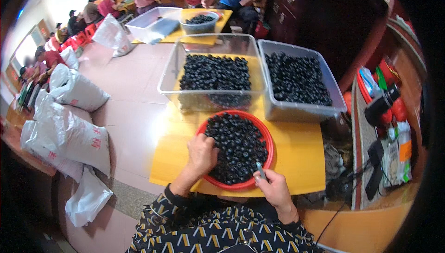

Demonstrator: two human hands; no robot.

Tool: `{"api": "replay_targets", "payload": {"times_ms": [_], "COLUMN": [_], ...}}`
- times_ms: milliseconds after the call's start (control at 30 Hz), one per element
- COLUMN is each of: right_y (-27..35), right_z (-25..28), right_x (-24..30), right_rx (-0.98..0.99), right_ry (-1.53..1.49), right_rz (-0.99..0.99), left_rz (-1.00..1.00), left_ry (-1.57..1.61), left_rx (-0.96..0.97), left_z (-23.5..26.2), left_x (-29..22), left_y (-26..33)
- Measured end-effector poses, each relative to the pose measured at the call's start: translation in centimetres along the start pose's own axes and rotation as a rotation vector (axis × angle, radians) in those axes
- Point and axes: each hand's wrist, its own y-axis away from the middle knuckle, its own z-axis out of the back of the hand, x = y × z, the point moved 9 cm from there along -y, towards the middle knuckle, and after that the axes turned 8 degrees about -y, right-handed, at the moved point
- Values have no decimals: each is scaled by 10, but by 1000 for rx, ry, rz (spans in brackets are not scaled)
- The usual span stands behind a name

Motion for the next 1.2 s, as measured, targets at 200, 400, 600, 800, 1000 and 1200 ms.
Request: {"api": "replay_targets", "payload": {"times_ms": [200, 400, 600, 800, 1000, 1200], "right_y": [0, 1, -7, -11, -8, -10], "right_z": [-14, -10, -19, -41, -41, -42], "right_x": [-1, -4, 11, 29, 21, 24], "right_rx": [47, 19, 38, 108, 92, 100], "right_ry": [0, 10, -131, -325, -370, -336], "right_rz": [-25, -35, 2, 24, 2, 74], "left_rz": [4, 35, 289, 250, 330, 379], "left_ry": [13, 336, 1267, 1487, 1447, 1573], "left_rx": [-29, -67, 385, 399, 427, 450], "left_z": [7, 16, 4, 18, 10, -2], "left_x": [-5, -3, -45, -67, -65, -60], "left_y": [4, 10, 35, 36, 47, 56]}}
